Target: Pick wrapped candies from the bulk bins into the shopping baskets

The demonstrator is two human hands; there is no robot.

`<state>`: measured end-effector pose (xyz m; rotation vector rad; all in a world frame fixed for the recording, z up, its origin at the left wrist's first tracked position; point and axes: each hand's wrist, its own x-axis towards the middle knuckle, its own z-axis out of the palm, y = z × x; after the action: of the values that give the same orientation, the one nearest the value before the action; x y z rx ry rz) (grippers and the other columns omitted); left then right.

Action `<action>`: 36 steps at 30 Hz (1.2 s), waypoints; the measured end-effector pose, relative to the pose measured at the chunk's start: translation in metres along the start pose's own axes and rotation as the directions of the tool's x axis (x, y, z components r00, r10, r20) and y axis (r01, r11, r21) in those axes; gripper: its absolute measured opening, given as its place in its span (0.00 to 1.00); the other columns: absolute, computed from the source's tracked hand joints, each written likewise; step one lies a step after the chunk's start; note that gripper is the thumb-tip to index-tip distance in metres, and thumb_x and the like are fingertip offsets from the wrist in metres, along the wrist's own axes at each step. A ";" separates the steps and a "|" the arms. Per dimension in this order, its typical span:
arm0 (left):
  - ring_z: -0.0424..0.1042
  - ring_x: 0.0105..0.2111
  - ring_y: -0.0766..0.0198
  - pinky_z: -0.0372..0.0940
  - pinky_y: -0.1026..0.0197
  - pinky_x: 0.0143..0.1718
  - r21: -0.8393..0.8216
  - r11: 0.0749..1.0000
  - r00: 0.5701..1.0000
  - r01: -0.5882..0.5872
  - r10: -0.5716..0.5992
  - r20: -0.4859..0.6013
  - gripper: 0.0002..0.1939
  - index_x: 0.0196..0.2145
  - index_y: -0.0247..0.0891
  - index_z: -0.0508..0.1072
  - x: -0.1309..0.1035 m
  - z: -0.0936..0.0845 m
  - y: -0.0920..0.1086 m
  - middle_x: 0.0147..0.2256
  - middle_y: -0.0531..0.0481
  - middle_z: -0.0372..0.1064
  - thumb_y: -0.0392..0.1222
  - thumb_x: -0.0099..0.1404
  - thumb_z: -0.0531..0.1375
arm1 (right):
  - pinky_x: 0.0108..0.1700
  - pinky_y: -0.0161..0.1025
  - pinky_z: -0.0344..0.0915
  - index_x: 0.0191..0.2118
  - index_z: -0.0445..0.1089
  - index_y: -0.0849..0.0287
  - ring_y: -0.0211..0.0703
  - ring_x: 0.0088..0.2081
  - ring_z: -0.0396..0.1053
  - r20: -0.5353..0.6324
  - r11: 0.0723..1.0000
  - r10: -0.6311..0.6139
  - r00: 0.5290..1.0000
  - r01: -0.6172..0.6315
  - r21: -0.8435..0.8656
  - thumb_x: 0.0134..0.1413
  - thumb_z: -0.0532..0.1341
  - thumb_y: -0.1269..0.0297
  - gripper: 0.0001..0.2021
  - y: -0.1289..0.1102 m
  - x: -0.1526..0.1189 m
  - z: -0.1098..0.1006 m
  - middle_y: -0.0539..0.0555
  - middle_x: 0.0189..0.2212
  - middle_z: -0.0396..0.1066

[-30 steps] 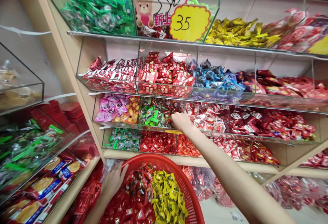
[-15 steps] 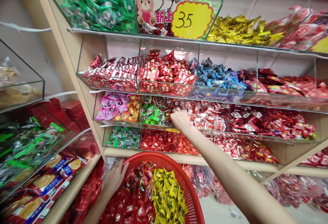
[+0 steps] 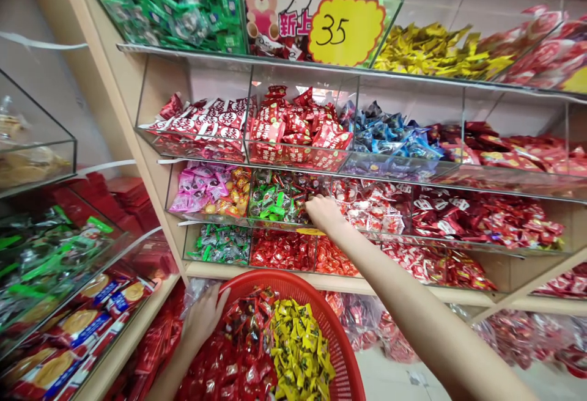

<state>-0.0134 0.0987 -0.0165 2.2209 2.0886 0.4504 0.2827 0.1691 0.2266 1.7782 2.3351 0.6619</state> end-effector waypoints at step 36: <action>0.70 0.39 0.61 0.62 0.62 0.35 -0.001 1.000 1.000 -0.004 0.004 -0.007 0.26 0.45 0.36 0.63 0.000 0.002 -0.001 0.43 0.43 0.68 0.53 0.65 0.35 | 0.35 0.35 0.60 0.40 0.66 0.63 0.46 0.39 0.68 -0.033 0.991 0.132 0.991 -0.132 0.012 0.55 0.47 0.74 0.12 -0.002 -0.006 0.002 0.62 0.36 0.69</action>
<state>-0.0135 0.0993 -0.0189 2.2260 2.0872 0.4603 0.2830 0.1637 0.2233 1.9537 2.2601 0.7052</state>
